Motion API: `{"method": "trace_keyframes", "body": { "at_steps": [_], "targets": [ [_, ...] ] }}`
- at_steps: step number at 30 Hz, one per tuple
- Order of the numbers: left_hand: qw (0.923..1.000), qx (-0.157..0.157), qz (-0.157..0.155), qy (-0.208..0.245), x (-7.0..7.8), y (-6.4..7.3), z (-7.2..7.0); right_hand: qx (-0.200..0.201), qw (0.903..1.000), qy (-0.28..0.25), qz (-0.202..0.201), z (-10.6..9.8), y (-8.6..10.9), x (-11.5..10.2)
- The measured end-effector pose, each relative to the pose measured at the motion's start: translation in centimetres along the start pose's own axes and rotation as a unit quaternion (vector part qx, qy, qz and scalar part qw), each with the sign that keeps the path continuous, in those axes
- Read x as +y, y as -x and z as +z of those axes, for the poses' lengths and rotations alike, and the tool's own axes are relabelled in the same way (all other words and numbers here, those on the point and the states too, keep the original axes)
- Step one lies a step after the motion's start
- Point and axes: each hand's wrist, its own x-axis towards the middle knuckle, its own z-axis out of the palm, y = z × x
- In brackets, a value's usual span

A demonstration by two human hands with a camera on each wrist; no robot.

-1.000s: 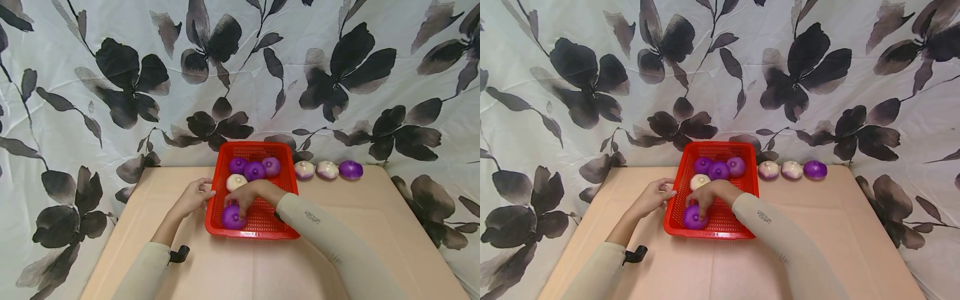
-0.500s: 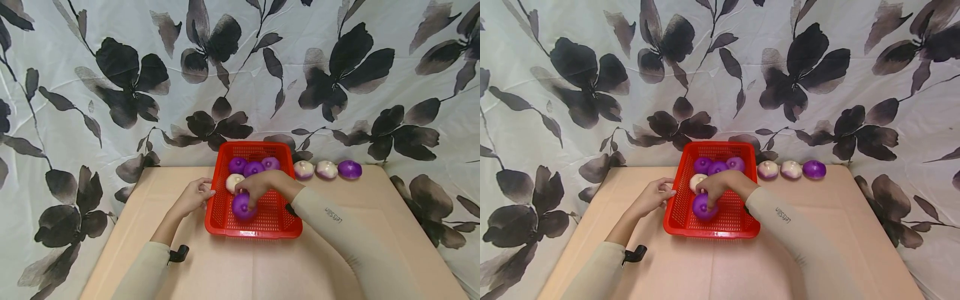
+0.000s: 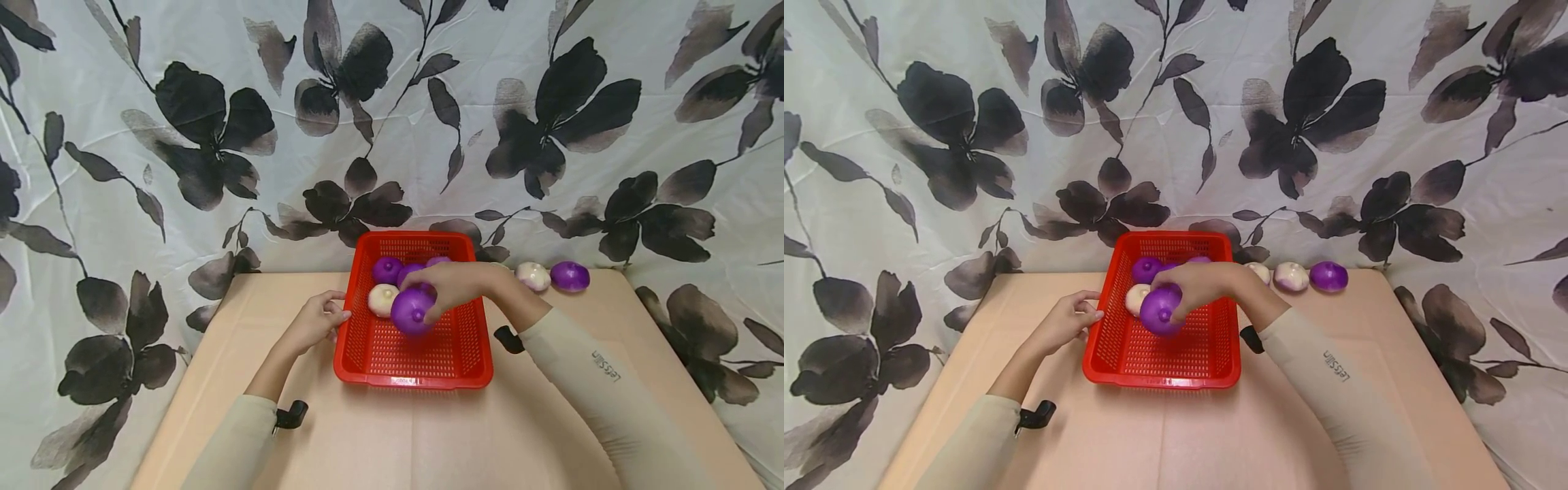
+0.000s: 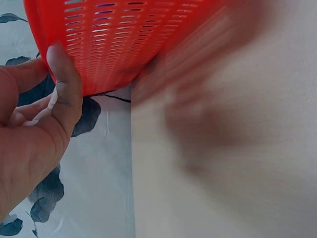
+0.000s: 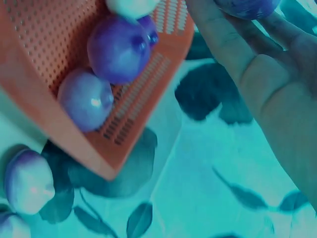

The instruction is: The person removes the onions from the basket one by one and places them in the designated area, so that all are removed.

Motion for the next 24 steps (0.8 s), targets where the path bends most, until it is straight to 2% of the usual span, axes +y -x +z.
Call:
{"method": "trace_keyframes", "body": {
  "at_steps": [5,7,10,13,18,24],
  "targets": [
    [0.9999,-0.001,0.003,-0.011,0.0,-0.1,0.0,0.069,0.996,-0.055,-0.012,-1.1,2.5,1.1],
    [1.0,-0.001,0.002,-0.009,0.0,-0.1,0.0,0.098,0.9925,-0.072,-0.003,-1.5,3.4,1.6],
    [1.0,0.0,-0.001,-0.006,0.0,0.0,0.0,0.137,0.9834,-0.118,0.012,-1.8,4.7,2.4],
    [1.0,0.001,0.0,-0.005,-0.1,0.0,-0.1,0.167,0.9686,-0.184,0.013,-1.7,5.7,3.5],
    [1.0,-0.001,0.007,-0.003,-0.2,-0.1,-0.2,0.206,0.9527,-0.223,-0.018,-0.9,7.3,5.6],
    [1.0,0.001,0.001,-0.004,-0.2,-0.1,-0.1,0.273,0.9385,-0.21,-0.017,0.3,9.4,7.5]
  ]
}}
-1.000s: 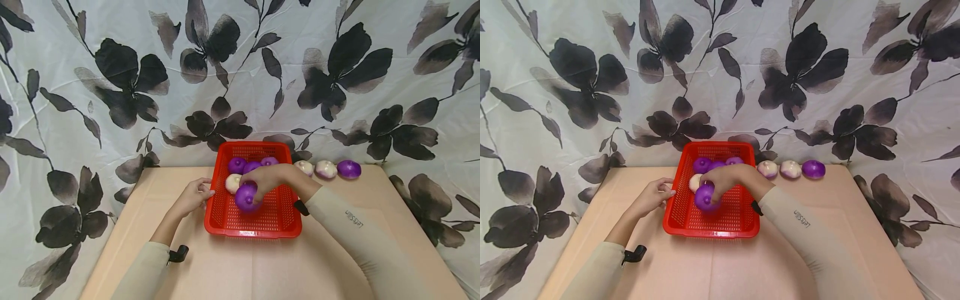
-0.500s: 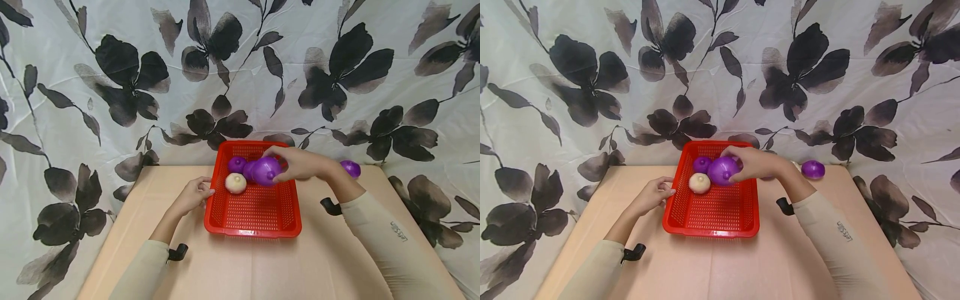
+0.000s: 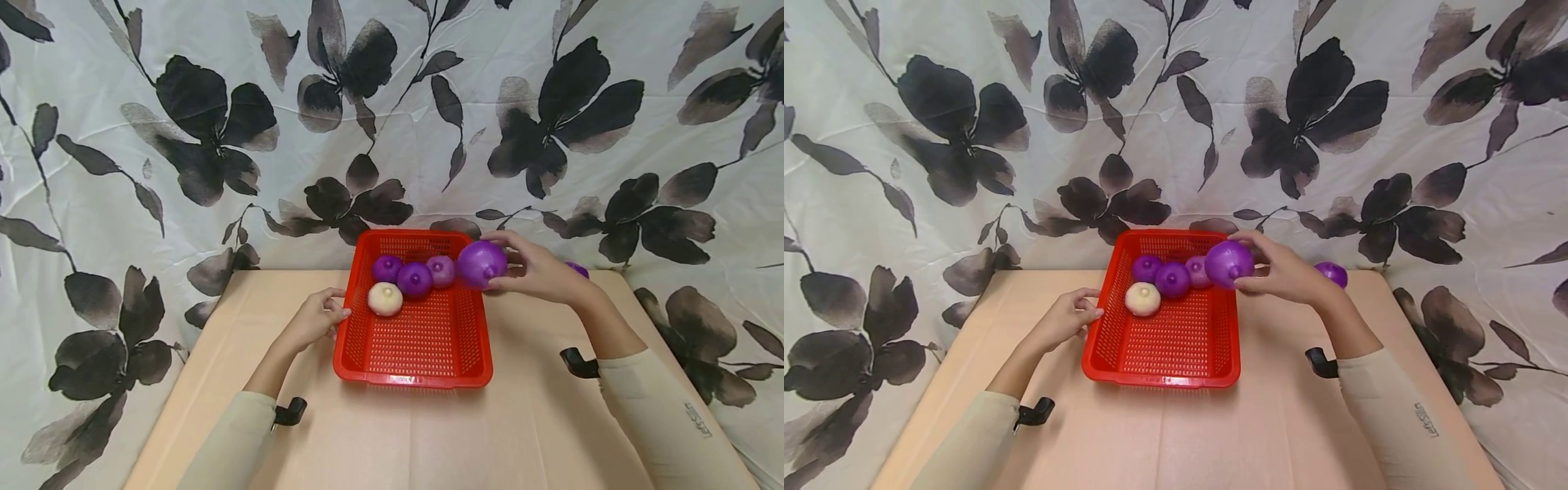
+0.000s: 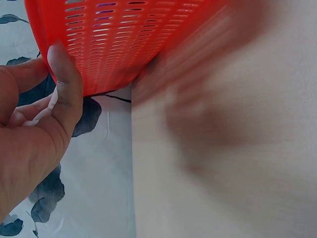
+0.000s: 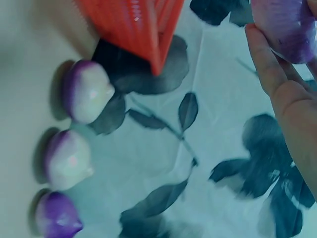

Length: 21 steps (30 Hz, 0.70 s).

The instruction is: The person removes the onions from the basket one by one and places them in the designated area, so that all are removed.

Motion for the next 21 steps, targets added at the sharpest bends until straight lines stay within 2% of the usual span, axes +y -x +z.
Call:
{"method": "trace_keyframes", "body": {
  "at_steps": [4,7,10,15,21],
  "targets": [
    [1.0,-0.002,-0.002,-0.001,0.2,0.1,0.0,0.053,0.9986,-0.011,-0.002,-0.6,1.3,1.6],
    [1.0,-0.003,-0.001,-0.001,0.3,0.1,-0.1,0.076,0.9971,-0.009,-0.002,-0.9,2.0,3.4],
    [1.0,-0.001,0.0,0.002,0.4,0.2,-0.1,0.089,0.9959,0.005,0.017,-0.9,2.7,5.5],
    [1.0,-0.002,0.007,0.005,0.6,0.3,-0.2,0.101,0.9921,0.026,0.07,-0.5,3.8,8.7],
    [1.0,-0.002,-0.001,-0.001,0.3,0.1,0.1,0.119,0.9885,0.041,0.084,0.9,4.3,11.5]
  ]
}}
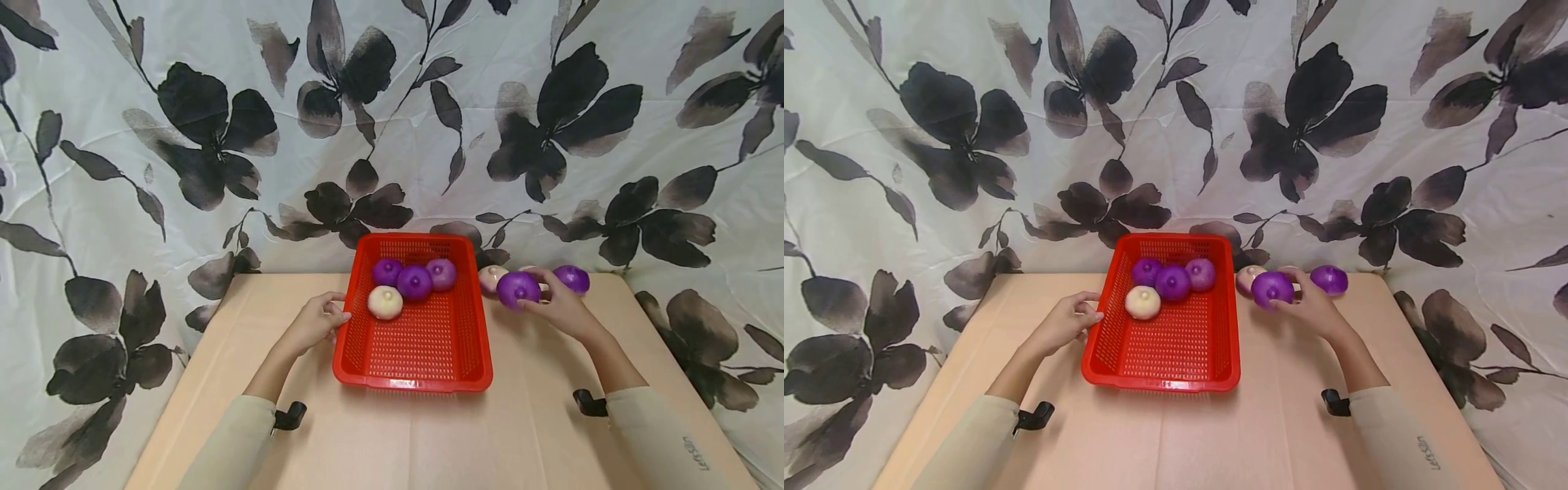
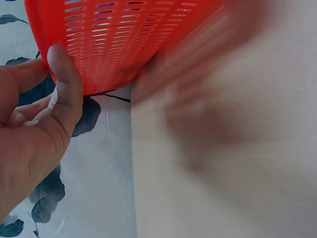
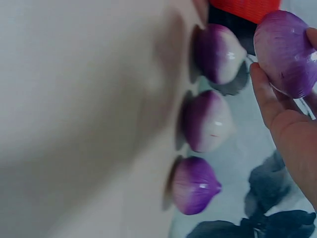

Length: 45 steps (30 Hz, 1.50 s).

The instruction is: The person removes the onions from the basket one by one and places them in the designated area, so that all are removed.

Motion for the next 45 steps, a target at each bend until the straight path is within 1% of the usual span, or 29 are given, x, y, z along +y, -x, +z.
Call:
{"method": "trace_keyframes", "body": {
  "at_steps": [4,9,14,24,30,34,38,41,45],
  "targets": [
    [1.0,-0.001,-0.002,-0.002,-0.3,-0.2,0.3,0.009,0.9997,0.02,0.007,1.1,0.2,1.3],
    [1.0,0.001,0.0,-0.004,0.0,0.0,0.3,0.003,0.9991,0.027,0.032,2.6,0.2,2.4],
    [1.0,0.0,-0.001,0.001,0.1,0.2,0.2,-0.012,0.9976,0.012,0.067,3.6,0.2,2.8],
    [1.0,-0.002,-0.004,-0.002,0.2,0.2,0.0,-0.036,0.9925,-0.045,0.108,5.0,0.0,3.1],
    [1.0,-0.001,-0.009,-0.001,0.2,0.0,0.1,-0.042,0.9883,-0.058,0.135,5.4,-0.2,3.0],
    [1.0,-0.006,-0.001,0.002,0.1,0.1,0.1,-0.041,0.9878,-0.05,0.142,5.5,-0.2,3.1],
    [0.9999,-0.007,0.008,0.004,0.1,0.2,0.0,-0.044,0.9894,-0.034,0.134,5.4,-0.2,3.1],
    [0.9999,-0.005,0.012,0.004,0.2,0.2,0.0,-0.044,0.9915,-0.027,0.119,5.4,-0.3,3.2],
    [0.9999,-0.002,0.014,0.001,0.2,0.1,0.0,-0.039,0.9933,-0.031,0.105,5.6,-0.4,3.0]
  ]
}}
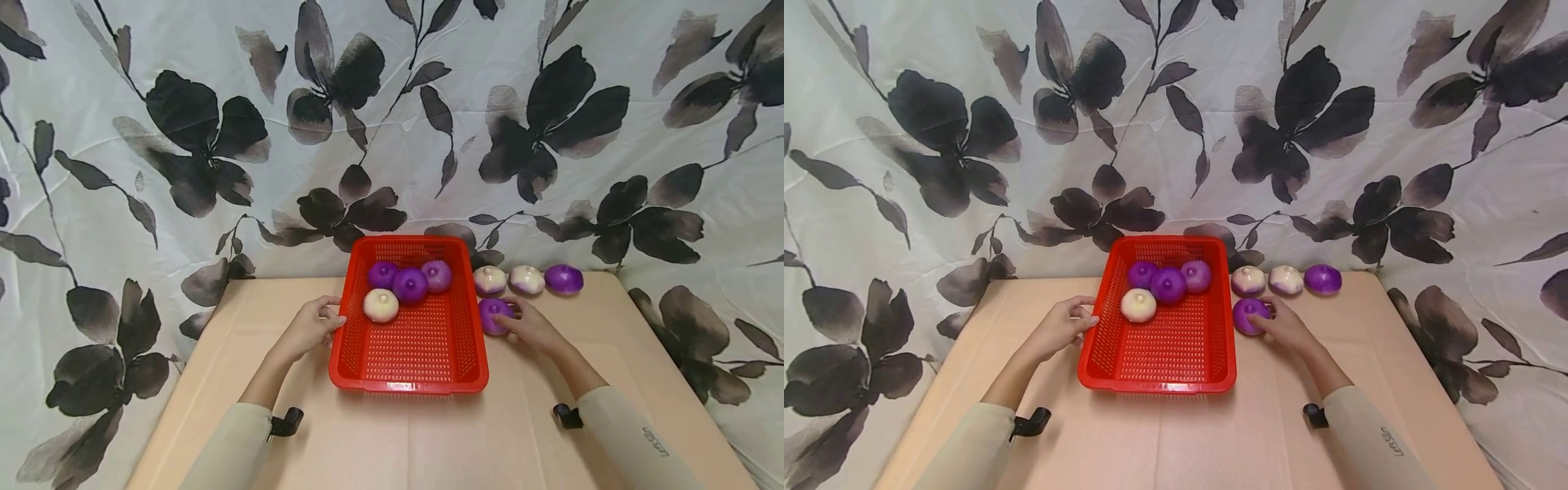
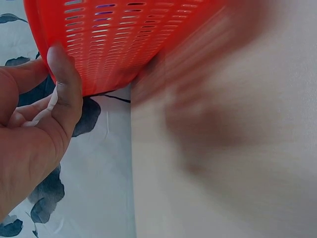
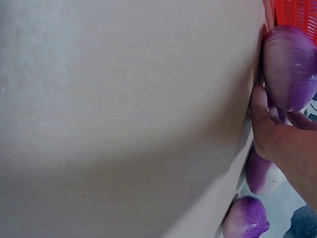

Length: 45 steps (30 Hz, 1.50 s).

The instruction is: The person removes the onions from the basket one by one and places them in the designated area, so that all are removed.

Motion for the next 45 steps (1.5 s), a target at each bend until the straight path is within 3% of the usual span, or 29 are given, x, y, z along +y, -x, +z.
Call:
{"method": "trace_keyframes", "body": {
  "at_steps": [35,45],
  "targets": [
    [0.9999,0.0,-0.008,0.014,-0.19,0.16,0.02,-0.005,0.9999,0.013,0.003,-0.11,0.32,0.24],
    [0.9999,0.0,-0.005,0.012,-0.24,-0.15,0.05,0.004,0.9995,0.027,-0.014,-0.38,0.42,0.49]
  ]
}}
